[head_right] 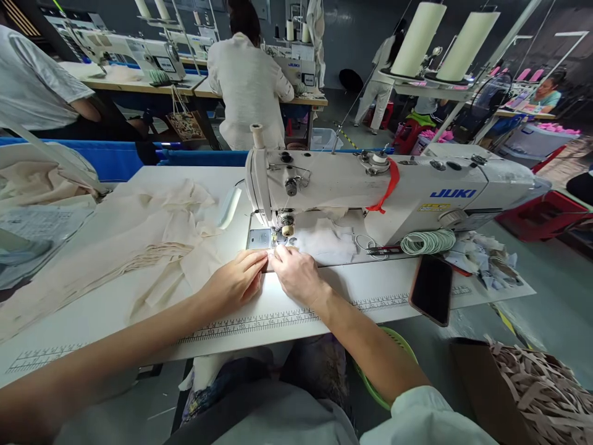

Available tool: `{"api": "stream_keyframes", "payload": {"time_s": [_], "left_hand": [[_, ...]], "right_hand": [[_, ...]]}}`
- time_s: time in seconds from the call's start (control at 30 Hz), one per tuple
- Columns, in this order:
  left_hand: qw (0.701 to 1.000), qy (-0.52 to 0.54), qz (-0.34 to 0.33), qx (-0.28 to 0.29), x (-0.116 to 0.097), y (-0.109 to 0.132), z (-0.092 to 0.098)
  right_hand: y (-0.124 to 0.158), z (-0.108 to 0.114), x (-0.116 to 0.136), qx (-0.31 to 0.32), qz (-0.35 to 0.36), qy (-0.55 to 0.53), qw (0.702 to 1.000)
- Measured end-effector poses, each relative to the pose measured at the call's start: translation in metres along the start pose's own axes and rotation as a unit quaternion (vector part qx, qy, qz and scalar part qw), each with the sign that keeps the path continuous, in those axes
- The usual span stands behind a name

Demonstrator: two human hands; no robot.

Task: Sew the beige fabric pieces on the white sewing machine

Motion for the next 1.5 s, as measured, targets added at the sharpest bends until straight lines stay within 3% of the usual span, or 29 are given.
{"api": "stream_keyframes", "payload": {"time_s": [0.13,0.4,0.7,0.97,1.23,1.5], "left_hand": [[1.0,-0.01,-0.014,0.006,0.0,-0.002,-0.003],[0.998,-0.027,0.001,0.063,0.023,-0.018,-0.024],[0.996,-0.068,-0.007,0.065,0.026,-0.025,-0.028],[0.999,-0.035,-0.015,0.02,0.026,-0.022,-0.02],[0.998,-0.025,-0.017,0.051,0.028,-0.024,-0.024],[0.998,0.021,-0.004,0.062,0.036,-0.025,-0.028]], "right_hand": [[0.001,0.003,-0.006,-0.015,-0.011,-0.011,1.0],[0.001,0.007,-0.051,-0.029,-0.127,-0.039,0.991],[0.002,0.003,-0.056,-0.026,-0.131,-0.061,0.989],[0.004,0.002,-0.063,-0.058,-0.149,-0.119,0.98],[-0.011,0.006,-0.101,-0.061,-0.227,-0.192,0.953],[-0.005,0.008,-0.096,-0.102,-0.212,-0.187,0.954]]}}
Point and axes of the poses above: each hand's wrist, its own y-axis away from the middle knuckle, its own z-axis out of the back of the hand, x = y × z, the point moved 10 cm from there along -y, towards the middle knuckle, and after that the axes turned 8 degrees about x, right-handed, at the moved point
